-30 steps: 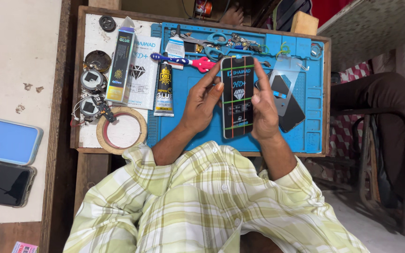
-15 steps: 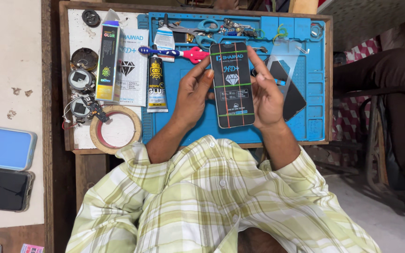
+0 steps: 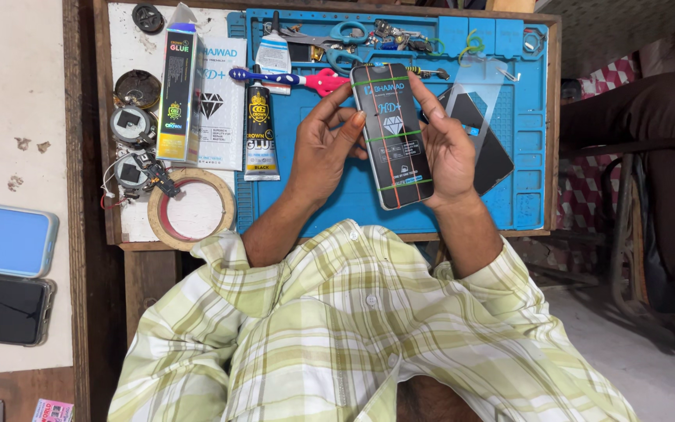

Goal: The person holds a smartphone screen protector and applies adhesive from a tube along its edges. The person rotates the screen protector to apply adhesive to multiple sides.

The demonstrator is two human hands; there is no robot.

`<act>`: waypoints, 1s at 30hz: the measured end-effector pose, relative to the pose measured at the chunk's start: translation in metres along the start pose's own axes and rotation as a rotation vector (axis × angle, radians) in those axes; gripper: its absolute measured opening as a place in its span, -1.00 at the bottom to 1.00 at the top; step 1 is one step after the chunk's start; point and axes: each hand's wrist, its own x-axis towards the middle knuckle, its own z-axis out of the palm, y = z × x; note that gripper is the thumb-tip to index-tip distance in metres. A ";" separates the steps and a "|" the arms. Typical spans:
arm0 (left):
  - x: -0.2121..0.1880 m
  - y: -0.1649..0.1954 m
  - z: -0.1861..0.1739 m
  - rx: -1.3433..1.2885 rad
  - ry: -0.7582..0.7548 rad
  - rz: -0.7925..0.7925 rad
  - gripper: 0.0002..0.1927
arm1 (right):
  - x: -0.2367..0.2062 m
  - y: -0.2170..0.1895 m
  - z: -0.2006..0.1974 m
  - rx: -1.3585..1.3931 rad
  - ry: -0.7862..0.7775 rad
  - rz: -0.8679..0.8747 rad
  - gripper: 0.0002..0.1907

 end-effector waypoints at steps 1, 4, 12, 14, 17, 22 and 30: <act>-0.001 0.001 0.000 -0.017 -0.012 0.005 -0.33 | 0.000 -0.001 0.001 0.022 -0.003 0.007 -0.26; -0.004 0.002 0.002 -0.066 -0.044 0.019 -0.31 | -0.001 -0.002 0.002 0.089 -0.060 0.027 -0.23; -0.005 0.008 0.006 -0.075 -0.065 0.026 -0.26 | -0.002 -0.003 0.005 0.195 -0.127 0.044 -0.13; -0.006 0.010 0.006 -0.034 -0.063 0.035 -0.22 | -0.004 -0.003 0.005 0.209 -0.098 0.065 -0.07; -0.006 0.012 0.003 0.009 -0.079 0.049 -0.20 | -0.005 -0.003 0.004 0.210 -0.091 0.089 0.01; -0.002 0.007 0.001 0.024 -0.006 0.026 -0.28 | -0.005 0.000 -0.002 0.174 -0.192 0.086 -0.01; 0.001 0.001 -0.007 -0.116 0.135 -0.118 -0.36 | -0.009 0.000 -0.016 0.362 -0.273 0.177 0.13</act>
